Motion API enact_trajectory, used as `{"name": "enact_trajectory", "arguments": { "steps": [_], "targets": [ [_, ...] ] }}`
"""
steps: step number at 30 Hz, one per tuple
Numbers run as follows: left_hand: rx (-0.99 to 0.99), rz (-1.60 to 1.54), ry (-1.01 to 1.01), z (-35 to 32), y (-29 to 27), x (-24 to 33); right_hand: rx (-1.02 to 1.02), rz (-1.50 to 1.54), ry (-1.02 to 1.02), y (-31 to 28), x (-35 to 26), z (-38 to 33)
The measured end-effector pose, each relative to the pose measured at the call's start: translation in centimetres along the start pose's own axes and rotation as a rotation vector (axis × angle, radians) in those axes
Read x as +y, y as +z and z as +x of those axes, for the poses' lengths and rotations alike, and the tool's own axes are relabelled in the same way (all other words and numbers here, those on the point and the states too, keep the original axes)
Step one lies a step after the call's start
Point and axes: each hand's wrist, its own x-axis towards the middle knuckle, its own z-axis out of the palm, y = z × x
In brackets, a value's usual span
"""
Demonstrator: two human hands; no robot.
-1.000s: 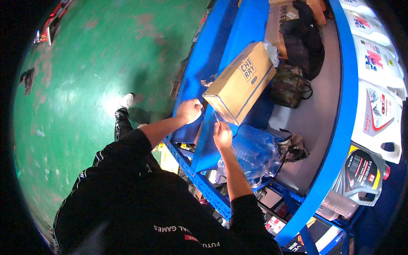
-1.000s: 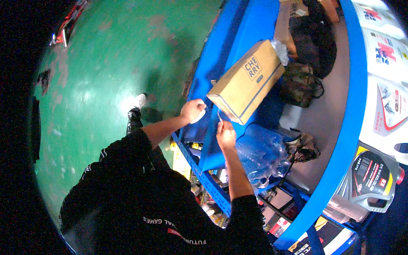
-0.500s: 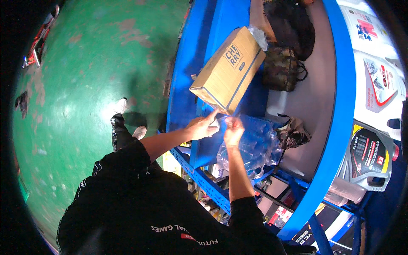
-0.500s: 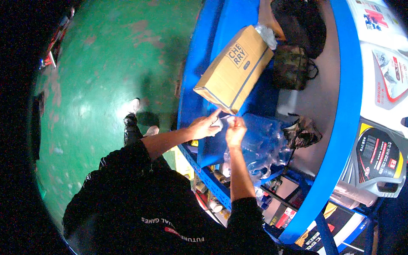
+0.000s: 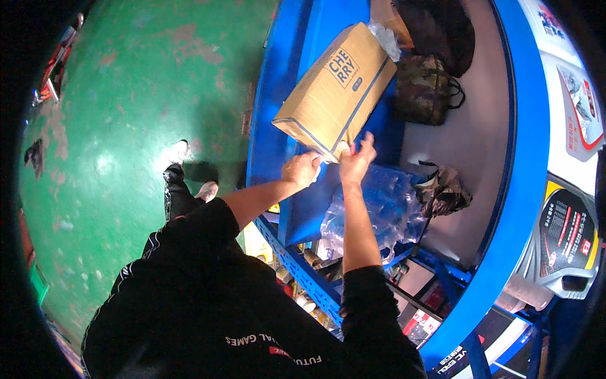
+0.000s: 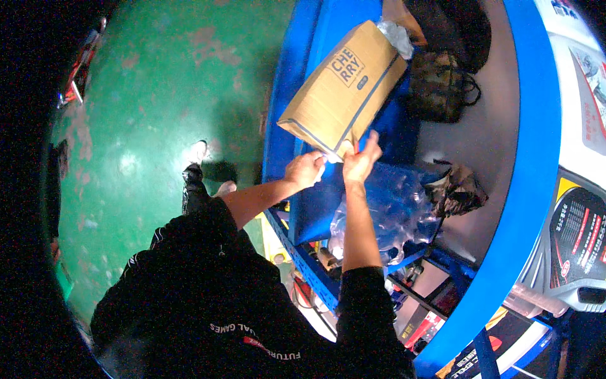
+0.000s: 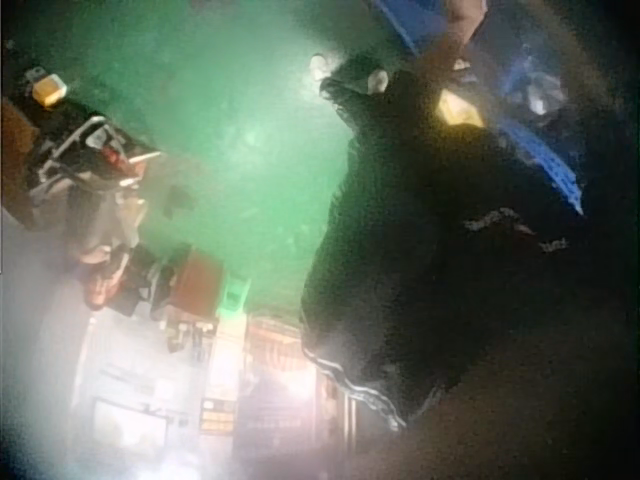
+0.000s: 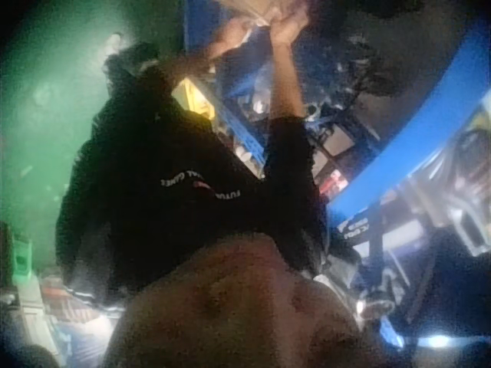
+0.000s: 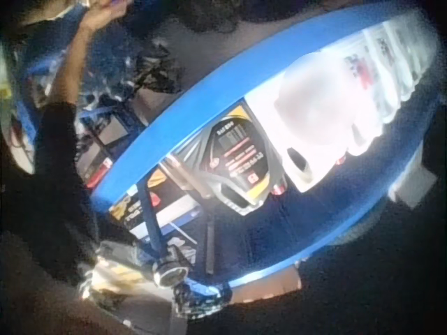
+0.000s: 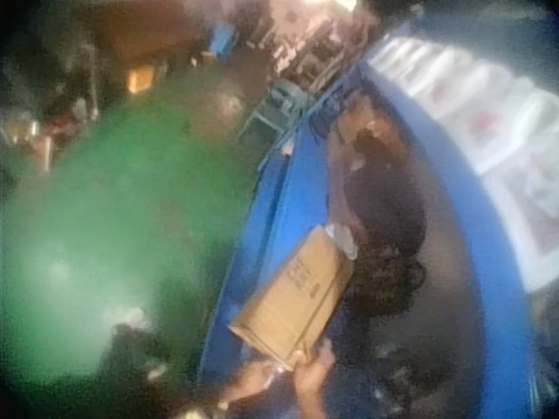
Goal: The person retrieves a cardboard box from a blue shelf, removes a plastic bag, and carries the box to a workbench. They apply tape to seal the box and then hand it to a woman standing outside the shop.
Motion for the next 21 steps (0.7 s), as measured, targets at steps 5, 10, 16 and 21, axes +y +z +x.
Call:
{"name": "enact_trajectory", "arguments": {
  "steps": [5,10,16,21],
  "targets": [
    [-0.017,0.016,-0.024,1.4,0.3,-0.2,-0.438,0.076,-0.046,-1.6,-0.5,-0.3],
    [0.167,0.09,0.104,1.0,1.4,-1.0,-0.24,0.009,-0.45,-0.9,-0.3,-1.4],
    [-0.075,-0.153,-0.019,1.7,1.5,-2.0,-0.213,0.032,-0.198,0.3,0.4,-3.1],
    [-0.117,-0.206,-0.104,2.9,1.1,-2.6,-0.114,-0.004,-0.202,1.0,0.0,-3.6]
  ]
}}
